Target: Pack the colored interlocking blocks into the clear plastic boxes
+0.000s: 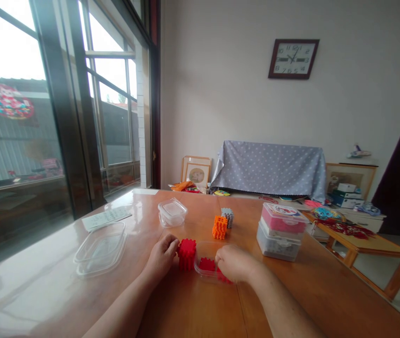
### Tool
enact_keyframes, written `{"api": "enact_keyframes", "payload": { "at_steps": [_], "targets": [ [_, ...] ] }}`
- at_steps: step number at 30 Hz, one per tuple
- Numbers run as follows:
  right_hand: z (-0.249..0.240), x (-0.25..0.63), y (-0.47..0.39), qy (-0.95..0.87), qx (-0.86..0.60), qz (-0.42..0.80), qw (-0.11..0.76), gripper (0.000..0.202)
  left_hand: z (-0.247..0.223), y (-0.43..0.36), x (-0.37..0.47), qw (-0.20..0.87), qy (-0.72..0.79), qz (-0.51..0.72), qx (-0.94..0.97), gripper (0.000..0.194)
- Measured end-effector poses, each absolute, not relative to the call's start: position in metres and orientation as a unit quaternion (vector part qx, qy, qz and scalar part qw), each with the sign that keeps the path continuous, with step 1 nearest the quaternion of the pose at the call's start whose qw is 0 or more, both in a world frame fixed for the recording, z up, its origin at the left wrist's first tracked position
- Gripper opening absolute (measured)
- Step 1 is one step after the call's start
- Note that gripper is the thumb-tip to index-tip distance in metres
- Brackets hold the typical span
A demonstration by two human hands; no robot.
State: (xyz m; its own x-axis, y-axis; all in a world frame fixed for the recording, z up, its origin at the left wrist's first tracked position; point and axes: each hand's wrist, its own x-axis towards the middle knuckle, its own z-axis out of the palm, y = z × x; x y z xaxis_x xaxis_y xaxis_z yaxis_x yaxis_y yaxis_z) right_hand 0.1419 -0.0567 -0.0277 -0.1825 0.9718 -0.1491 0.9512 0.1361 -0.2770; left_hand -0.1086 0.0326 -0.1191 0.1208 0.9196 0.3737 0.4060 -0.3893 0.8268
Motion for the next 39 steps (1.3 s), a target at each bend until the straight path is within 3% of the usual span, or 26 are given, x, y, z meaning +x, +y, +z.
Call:
{"api": "enact_keyframes", "payload": {
  "at_steps": [9, 20, 27, 33, 39],
  "targets": [
    [-0.034, 0.149, -0.056, -0.771, -0.618, 0.133, 0.081, 0.02, -0.12, 0.033, -0.108, 0.282, 0.473, 0.461, 0.696, 0.02],
    [-0.03, 0.125, -0.039, -0.751, -0.597, 0.097, 0.264, 0.021, -0.113, 0.028, -0.109, 0.266, 0.487, 0.446, 0.702, 0.021],
    [-0.016, 0.087, -0.027, -0.793, -0.573, 0.095, 0.186, 0.057, -0.115, 0.029, -0.108, 0.262, 0.476, 0.459, 0.702, 0.02],
    [-0.014, 0.078, -0.018, -0.798, -0.576, 0.113, 0.134, 0.041, -0.119, 0.031, -0.107, 0.262, 0.48, 0.464, 0.697, 0.019],
    [-0.018, 0.087, -0.016, -0.795, -0.567, 0.12, 0.18, 0.043, -0.12, 0.031, -0.106, 0.261, 0.485, 0.469, 0.69, 0.019]
  ]
}}
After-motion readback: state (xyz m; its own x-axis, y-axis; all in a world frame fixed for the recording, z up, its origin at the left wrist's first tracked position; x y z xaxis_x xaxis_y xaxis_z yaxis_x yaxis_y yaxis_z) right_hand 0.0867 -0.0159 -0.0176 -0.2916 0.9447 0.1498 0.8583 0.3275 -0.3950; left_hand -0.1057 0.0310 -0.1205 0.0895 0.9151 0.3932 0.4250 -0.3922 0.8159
